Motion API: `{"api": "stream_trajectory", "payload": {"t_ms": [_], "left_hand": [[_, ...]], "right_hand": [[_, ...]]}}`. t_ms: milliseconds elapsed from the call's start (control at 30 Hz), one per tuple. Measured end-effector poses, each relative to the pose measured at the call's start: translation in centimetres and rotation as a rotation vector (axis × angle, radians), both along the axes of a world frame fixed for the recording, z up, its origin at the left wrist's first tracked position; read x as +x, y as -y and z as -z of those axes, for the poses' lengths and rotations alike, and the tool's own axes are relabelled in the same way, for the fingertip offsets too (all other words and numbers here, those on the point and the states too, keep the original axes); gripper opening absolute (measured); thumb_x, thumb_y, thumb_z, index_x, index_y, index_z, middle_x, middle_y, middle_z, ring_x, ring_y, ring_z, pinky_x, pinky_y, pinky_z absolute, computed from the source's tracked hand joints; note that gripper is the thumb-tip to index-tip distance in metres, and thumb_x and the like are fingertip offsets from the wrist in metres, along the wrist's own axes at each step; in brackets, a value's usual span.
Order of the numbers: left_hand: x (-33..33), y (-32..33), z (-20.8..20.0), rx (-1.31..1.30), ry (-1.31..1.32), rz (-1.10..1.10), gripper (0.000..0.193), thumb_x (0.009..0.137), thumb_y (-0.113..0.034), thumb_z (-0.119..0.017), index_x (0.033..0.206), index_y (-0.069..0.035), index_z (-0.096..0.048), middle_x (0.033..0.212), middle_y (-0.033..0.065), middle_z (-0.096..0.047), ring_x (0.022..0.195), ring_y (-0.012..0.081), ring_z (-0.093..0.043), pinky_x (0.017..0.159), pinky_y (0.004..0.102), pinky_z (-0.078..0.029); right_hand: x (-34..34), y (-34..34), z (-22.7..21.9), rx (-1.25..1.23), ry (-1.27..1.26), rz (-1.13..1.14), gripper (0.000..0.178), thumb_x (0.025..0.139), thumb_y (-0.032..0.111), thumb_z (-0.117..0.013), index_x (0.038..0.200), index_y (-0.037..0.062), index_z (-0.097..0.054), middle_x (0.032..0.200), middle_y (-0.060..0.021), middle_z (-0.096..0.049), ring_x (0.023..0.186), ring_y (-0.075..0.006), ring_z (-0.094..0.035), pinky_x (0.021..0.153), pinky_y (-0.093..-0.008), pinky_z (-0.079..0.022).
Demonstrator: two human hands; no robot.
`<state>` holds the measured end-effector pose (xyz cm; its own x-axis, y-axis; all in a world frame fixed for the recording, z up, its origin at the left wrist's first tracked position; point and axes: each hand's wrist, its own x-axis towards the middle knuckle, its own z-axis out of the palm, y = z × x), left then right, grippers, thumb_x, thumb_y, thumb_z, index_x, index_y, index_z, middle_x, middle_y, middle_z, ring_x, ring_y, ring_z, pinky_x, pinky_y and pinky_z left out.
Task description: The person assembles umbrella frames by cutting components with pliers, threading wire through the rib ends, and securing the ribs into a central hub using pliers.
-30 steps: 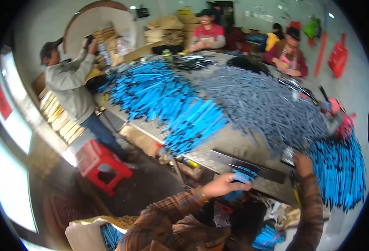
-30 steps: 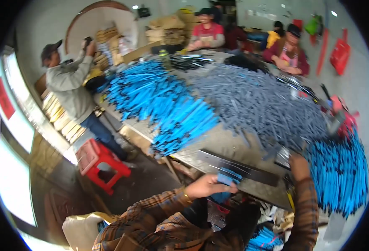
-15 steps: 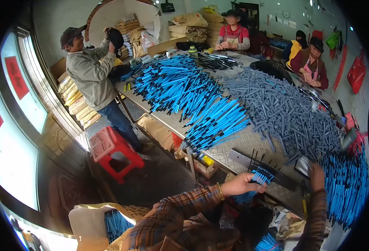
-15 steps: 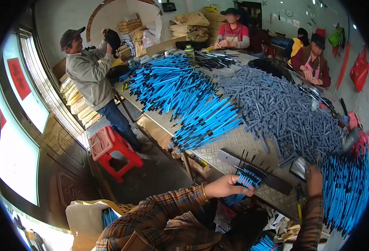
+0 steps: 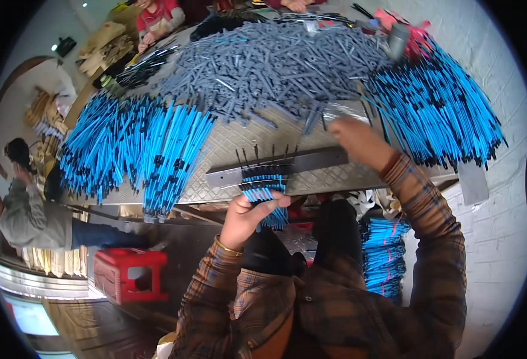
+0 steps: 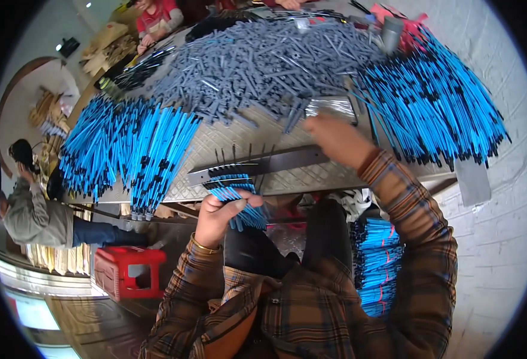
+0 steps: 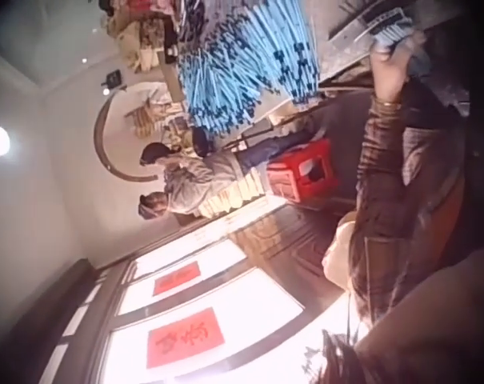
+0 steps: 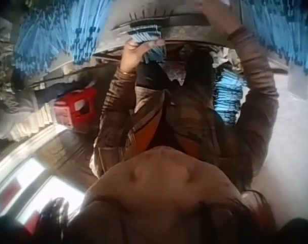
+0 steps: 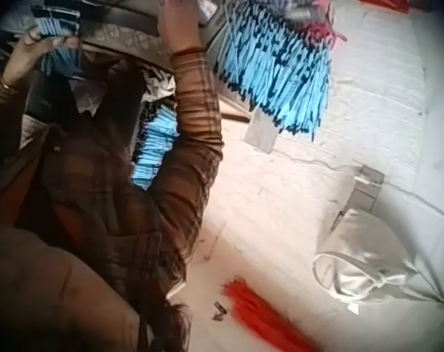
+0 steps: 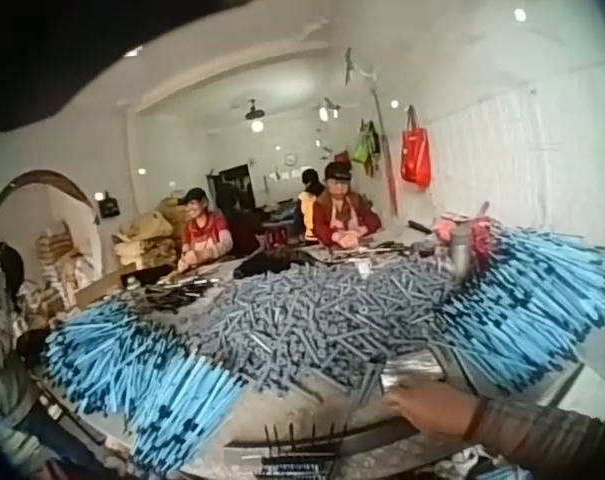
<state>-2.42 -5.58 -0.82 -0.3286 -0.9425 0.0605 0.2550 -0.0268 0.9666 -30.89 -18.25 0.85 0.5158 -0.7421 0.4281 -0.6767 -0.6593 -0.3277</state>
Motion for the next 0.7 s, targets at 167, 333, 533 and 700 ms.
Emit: {"api": "stream_trajectory", "payload": {"t_ms": [167,333,533,700], "left_hand": [[-0.3,-0.7,0.2,0.04,-0.033,-0.008,0.017,0.086,0.001,-0.053,0.101,0.003,-0.059,0.097,0.0134,-0.065,0.091,0.02,-0.062,0.081,0.0315,-0.049],[-0.1,-0.9,0.3,-0.015,-0.031,-0.031,0.016,0.085,-0.001,-0.053,0.1,0.002,-0.059,0.096,0.0154,-0.064,0.089,0.0228,-0.062,0.08,0.0347,-0.049],[-0.1,-0.8,-0.2,-0.015,0.003,-0.05,0.015,0.085,-0.005,-0.055,0.098,0.001,-0.059,0.092,0.017,-0.065,0.089,0.0266,-0.062,0.083,0.0389,-0.048],[-0.1,-0.7,0.0,-0.048,0.001,-0.052,0.014,0.085,-0.006,-0.055,0.097,0.001,-0.059,0.091,0.0172,-0.065,0.089,0.0266,-0.062,0.083,0.0391,-0.047]], "right_hand": [[2.1,-3.0,-0.5,0.116,-0.084,-0.073,0.013,0.08,0.01,-0.053,0.093,0.0083,-0.055,0.082,-0.0133,-0.052,0.073,-0.0342,-0.055,0.062,-0.0412,-0.044],[2.1,-3.2,-0.1,0.111,-0.158,-0.082,0.023,0.078,0.01,-0.054,0.101,0.0119,-0.058,0.08,-0.0118,-0.052,0.071,-0.0324,-0.056,0.059,-0.041,-0.044],[2.5,-2.4,0.4,0.051,-0.204,-0.078,0.028,0.078,0.01,-0.053,0.105,0.0136,-0.059,0.079,-0.0115,-0.052,0.069,-0.0319,-0.056,0.058,-0.0408,-0.045],[3.1,-2.1,0.2,0.028,-0.221,-0.083,0.028,0.077,0.01,-0.052,0.103,0.0139,-0.06,0.079,-0.011,-0.052,0.066,-0.0309,-0.057,0.057,-0.0402,-0.046]]}}
